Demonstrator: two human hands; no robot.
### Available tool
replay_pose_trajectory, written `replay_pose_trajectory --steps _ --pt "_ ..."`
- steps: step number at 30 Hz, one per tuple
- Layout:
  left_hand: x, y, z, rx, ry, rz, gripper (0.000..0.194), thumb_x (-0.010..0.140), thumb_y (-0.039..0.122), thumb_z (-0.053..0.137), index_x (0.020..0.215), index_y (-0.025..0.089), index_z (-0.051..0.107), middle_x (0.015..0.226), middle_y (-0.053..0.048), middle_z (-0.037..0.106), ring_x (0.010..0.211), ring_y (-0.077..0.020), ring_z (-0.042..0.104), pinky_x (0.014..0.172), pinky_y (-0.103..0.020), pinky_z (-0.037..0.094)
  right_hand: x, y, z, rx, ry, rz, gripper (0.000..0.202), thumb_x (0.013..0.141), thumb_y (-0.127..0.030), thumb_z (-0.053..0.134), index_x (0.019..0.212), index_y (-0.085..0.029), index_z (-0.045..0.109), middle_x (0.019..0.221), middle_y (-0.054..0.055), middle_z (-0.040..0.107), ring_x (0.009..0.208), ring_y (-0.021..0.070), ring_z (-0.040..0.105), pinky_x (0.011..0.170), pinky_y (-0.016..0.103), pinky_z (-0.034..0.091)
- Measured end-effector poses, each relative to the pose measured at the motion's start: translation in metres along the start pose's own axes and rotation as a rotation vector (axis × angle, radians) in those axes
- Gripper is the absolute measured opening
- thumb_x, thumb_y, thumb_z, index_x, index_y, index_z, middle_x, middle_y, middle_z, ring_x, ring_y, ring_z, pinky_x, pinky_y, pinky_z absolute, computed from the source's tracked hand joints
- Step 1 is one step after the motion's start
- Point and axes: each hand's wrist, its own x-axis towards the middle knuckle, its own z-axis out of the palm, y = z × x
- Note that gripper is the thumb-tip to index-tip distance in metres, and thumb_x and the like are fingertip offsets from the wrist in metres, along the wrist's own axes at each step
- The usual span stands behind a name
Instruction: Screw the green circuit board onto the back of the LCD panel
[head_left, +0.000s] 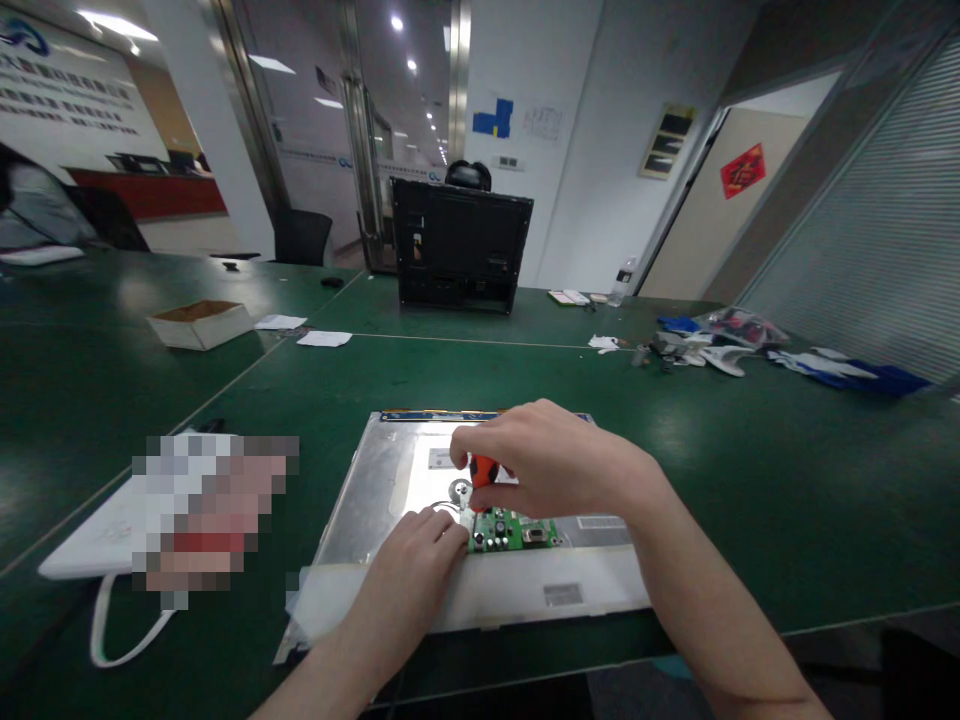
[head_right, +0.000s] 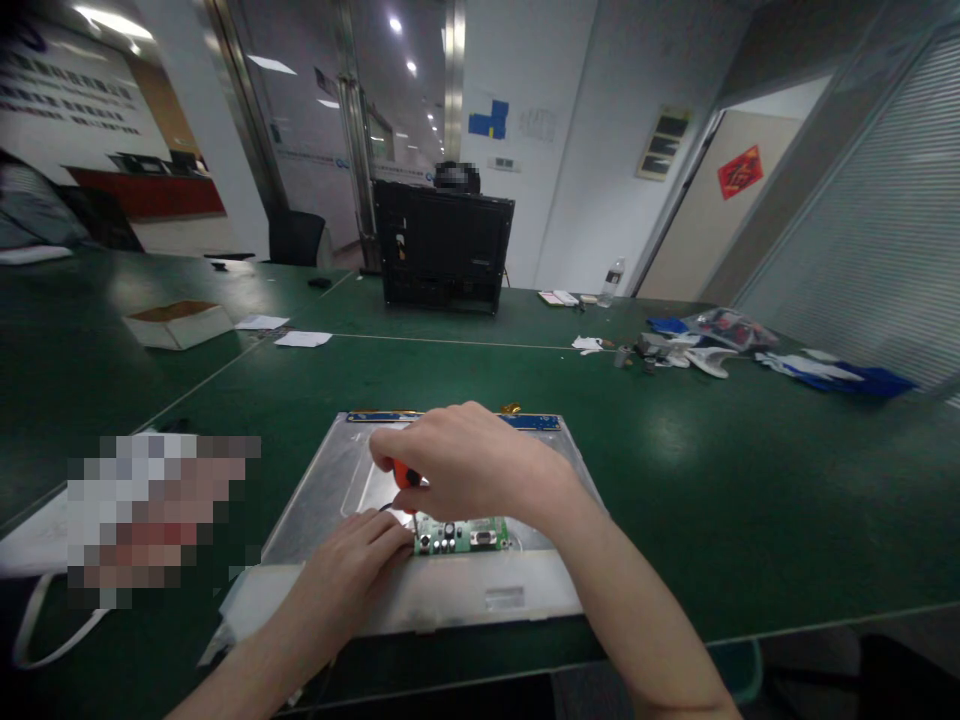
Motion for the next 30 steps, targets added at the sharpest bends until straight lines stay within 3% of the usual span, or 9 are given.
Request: replay_pose_trajectory --steps 5,16,25,30 --pt "0.0003 0.0006 -0.0008 -0.006 0.047 -0.002 0.014 0.089 0.014 0.048 0.089 0.02 0.06 0.087 -0.004 0.063 0.085 -0.0203 0.057 0.078 -0.035 0.042 0.0021 -0.0006 0.0005 0.014 -0.013 0.004 0.018 0.08 -0.027 0.062 0.097 -0.023 0.057 0.086 -0.002 0.068 0.072 0.0127 0.058 0.054 0.025 0.028" --pt "-0.0005 0.0026 -0.0013 -0.065 0.009 -0.022 0.017 0.087 0.01 0.046 0.09 0.02 0.06 0.091 -0.003 0.063 0.089 -0.0219 0.056 0.08 -0.037 0.04 0.0008 0.0003 -0.0007 0.059 -0.02 -0.023 0.02 0.08 -0.027 0.063 0.099 -0.022 0.056 0.087 -0.003 0.069 0.075 0.0135 0.059 0.056 0.025 0.029" --pt "-0.0032 -0.001 0.0026 -0.033 0.078 -0.02 0.012 0.087 0.014 0.05 0.089 0.02 0.061 0.086 -0.003 0.064 0.085 -0.0214 0.057 0.078 -0.036 0.039 0.0003 0.0003 -0.0009 0.06 -0.021 -0.031 0.021 0.081 -0.027 0.063 0.1 -0.022 0.056 0.088 -0.002 0.069 0.076 0.0138 0.059 0.056 0.025 0.029" --pt "-0.003 -0.0019 0.0004 -0.111 0.044 -0.042 0.016 0.087 0.011 0.049 0.089 0.021 0.061 0.087 -0.002 0.064 0.086 -0.0212 0.057 0.078 -0.036 0.039 0.001 0.0021 0.0007 0.047 -0.014 -0.029 0.02 0.08 -0.026 0.064 0.098 -0.022 0.056 0.086 -0.002 0.068 0.074 0.0139 0.058 0.056 0.025 0.028"
